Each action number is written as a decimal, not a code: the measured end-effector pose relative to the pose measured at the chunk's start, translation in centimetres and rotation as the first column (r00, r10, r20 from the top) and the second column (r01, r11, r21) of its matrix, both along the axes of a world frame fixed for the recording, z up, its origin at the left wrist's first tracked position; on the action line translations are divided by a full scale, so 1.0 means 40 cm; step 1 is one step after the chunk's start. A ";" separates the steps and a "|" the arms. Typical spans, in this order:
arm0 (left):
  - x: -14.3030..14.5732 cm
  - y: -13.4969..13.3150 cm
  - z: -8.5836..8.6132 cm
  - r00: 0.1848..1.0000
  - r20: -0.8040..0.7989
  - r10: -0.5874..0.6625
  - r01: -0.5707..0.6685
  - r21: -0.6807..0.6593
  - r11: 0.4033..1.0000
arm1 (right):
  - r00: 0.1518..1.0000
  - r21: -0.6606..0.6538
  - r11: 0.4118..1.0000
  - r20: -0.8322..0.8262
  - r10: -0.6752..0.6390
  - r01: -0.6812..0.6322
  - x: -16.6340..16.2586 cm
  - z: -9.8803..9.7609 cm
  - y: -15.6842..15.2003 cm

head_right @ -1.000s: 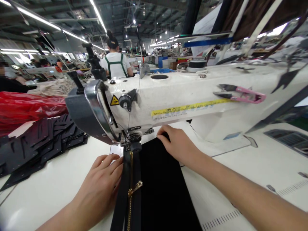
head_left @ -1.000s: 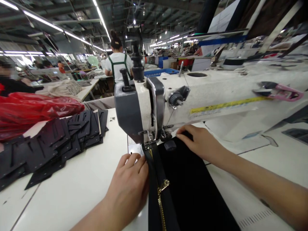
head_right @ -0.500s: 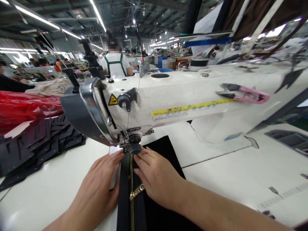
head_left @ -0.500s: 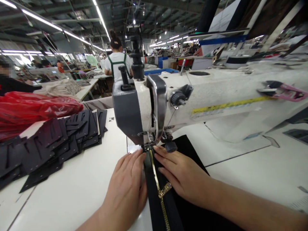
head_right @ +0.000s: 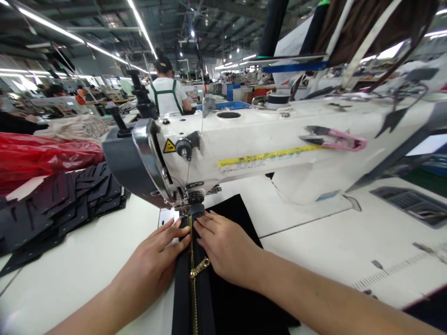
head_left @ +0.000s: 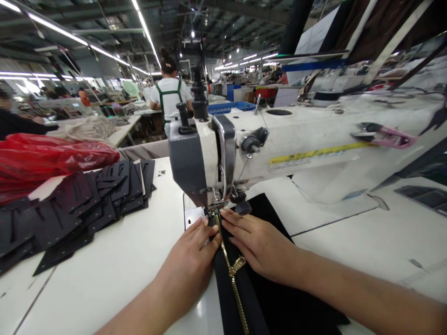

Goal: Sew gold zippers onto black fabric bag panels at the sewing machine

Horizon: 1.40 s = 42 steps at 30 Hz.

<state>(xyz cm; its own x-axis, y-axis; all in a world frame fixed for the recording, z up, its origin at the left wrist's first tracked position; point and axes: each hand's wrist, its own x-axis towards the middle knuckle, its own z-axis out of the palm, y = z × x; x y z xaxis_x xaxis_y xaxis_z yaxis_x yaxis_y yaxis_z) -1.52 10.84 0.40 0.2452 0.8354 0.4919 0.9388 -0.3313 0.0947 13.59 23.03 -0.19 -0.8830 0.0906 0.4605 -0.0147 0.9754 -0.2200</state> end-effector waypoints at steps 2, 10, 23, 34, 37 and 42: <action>0.001 0.002 0.003 1.000 -0.003 -0.007 0.007 -0.007 1.000 | 1.000 -0.007 1.000 -0.013 0.006 -0.006 0.001 -0.002 0.001; -0.002 0.000 0.005 1.000 -0.020 0.014 -0.014 -0.020 1.000 | 1.000 -0.007 1.000 -0.003 0.021 -0.021 -0.001 0.004 0.007; -0.013 0.018 0.004 0.996 -0.043 0.074 -0.073 0.024 0.997 | 0.996 -0.067 0.997 -0.081 0.036 -0.041 -0.010 0.028 0.029; 0.000 -0.042 0.003 0.979 -0.198 -0.052 0.071 0.089 0.994 | 0.929 0.242 0.964 -0.370 -0.015 0.112 0.102 -0.055 -0.172; 0.006 -0.046 0.000 0.979 -0.200 -0.039 0.057 0.085 0.995 | 0.934 0.237 0.964 -0.356 -0.028 0.119 0.104 -0.065 -0.175; 0.018 -0.046 -0.005 0.985 -0.171 0.012 0.000 0.073 0.997 | 0.926 0.280 0.950 -0.378 -0.025 0.139 0.101 -0.057 -0.171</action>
